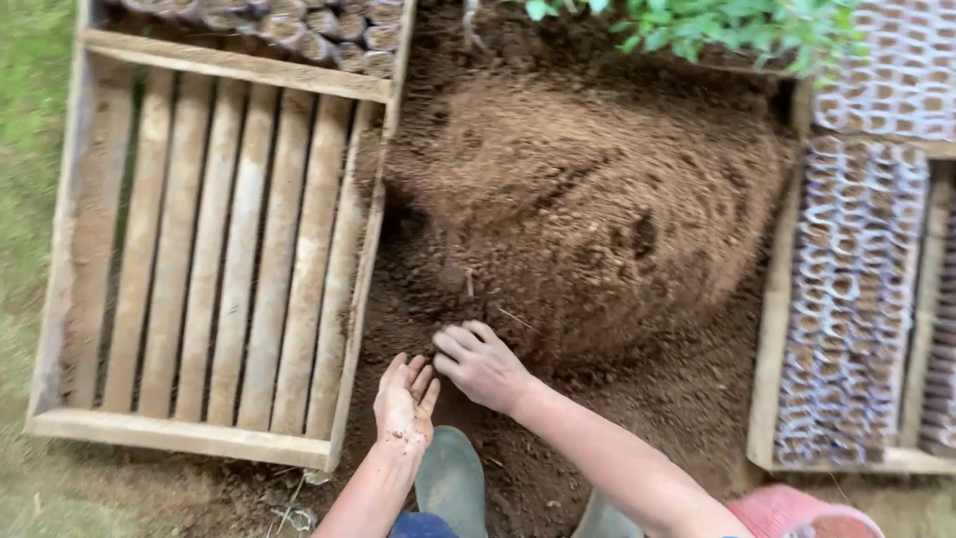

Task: A person prepares a pile of potting soil by hand, breaking up clumps and leveling the surface for planting.

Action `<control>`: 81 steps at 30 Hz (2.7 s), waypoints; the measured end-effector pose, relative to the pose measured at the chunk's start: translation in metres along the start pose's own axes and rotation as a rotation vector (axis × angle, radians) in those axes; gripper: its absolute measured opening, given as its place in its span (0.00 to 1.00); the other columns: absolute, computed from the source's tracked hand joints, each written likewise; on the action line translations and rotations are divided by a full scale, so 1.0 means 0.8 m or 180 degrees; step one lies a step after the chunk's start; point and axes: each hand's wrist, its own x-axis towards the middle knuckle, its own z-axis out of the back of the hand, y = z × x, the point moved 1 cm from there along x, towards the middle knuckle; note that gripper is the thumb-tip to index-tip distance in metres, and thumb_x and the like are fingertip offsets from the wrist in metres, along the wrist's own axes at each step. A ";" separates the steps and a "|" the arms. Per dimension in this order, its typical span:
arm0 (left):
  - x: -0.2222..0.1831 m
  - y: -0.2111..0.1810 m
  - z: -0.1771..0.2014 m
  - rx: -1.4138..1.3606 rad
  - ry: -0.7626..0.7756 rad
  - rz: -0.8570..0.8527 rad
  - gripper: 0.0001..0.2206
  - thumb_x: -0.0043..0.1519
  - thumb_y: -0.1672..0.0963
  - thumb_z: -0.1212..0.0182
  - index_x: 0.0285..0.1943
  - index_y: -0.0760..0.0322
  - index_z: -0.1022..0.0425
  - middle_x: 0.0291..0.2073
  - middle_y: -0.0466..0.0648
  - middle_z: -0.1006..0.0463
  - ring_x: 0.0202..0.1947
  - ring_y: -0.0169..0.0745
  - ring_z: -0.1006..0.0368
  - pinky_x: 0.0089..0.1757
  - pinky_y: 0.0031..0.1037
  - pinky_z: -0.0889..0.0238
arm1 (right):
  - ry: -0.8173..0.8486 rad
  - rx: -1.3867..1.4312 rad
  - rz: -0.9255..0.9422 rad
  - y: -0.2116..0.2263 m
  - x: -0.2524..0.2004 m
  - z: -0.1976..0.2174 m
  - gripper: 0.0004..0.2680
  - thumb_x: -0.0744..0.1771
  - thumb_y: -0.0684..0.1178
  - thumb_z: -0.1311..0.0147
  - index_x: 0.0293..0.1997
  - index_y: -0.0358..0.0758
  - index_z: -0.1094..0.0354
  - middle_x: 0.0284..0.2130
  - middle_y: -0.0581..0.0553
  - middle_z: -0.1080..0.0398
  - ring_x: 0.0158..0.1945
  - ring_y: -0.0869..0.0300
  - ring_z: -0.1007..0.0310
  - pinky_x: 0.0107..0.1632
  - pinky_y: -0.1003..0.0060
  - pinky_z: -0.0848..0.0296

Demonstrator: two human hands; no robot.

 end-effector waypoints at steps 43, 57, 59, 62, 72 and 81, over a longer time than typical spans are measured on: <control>-0.170 0.039 -0.075 0.3010 0.1685 -0.0245 0.29 0.66 0.50 0.56 0.79 0.48 0.54 0.78 0.41 0.56 0.76 0.40 0.55 0.66 0.45 0.51 | -0.2211 0.4483 -0.6347 0.082 -0.055 0.043 0.14 0.68 0.50 0.53 0.57 0.34 0.33 0.54 0.35 0.29 0.59 0.51 0.32 0.61 0.59 0.34; -0.162 -0.097 -0.054 0.0992 0.1030 -0.1612 0.29 0.61 0.53 0.47 0.75 0.49 0.42 0.77 0.46 0.43 0.74 0.40 0.43 0.63 0.42 0.39 | -0.4182 0.7366 -0.5582 -0.054 0.230 0.177 0.06 0.72 0.43 0.57 0.50 0.36 0.34 0.40 0.42 0.30 0.38 0.59 0.28 0.42 0.69 0.22; -0.157 -0.086 -0.046 0.1202 0.1025 -0.1254 0.32 0.62 0.53 0.49 0.79 0.49 0.49 0.79 0.45 0.48 0.75 0.45 0.44 0.66 0.42 0.44 | -0.3039 0.6586 -0.4743 -0.083 0.292 0.226 0.23 0.71 0.54 0.71 0.75 0.36 0.61 0.68 0.24 0.49 0.73 0.39 0.50 0.74 0.47 0.48; -0.128 -0.066 -0.034 0.1394 0.1003 -0.1010 0.32 0.61 0.51 0.50 0.79 0.47 0.48 0.80 0.43 0.49 0.77 0.44 0.49 0.67 0.44 0.47 | -0.2497 0.6168 -0.4313 -0.128 0.298 0.224 0.33 0.64 0.56 0.57 0.77 0.58 0.74 0.75 0.36 0.77 0.78 0.43 0.68 0.71 0.34 0.50; -0.100 -0.046 -0.025 0.1498 0.0483 -0.1134 0.31 0.65 0.56 0.54 0.80 0.50 0.54 0.78 0.43 0.47 0.76 0.40 0.49 0.67 0.42 0.47 | 0.0296 -0.0214 -0.1113 0.022 -0.003 -0.017 0.19 0.61 0.45 0.38 0.57 0.45 0.33 0.63 0.39 0.36 0.67 0.44 0.38 0.65 0.41 0.40; -0.057 0.010 -0.008 0.2649 0.1323 -0.0348 0.23 0.67 0.59 0.51 0.75 0.60 0.37 0.66 0.58 0.28 0.67 0.60 0.33 0.59 0.53 0.35 | 0.0184 -0.0544 -0.0053 -0.064 -0.280 0.094 0.17 0.67 0.45 0.58 0.63 0.63 0.41 0.71 0.50 0.43 0.69 0.62 0.40 0.71 0.51 0.55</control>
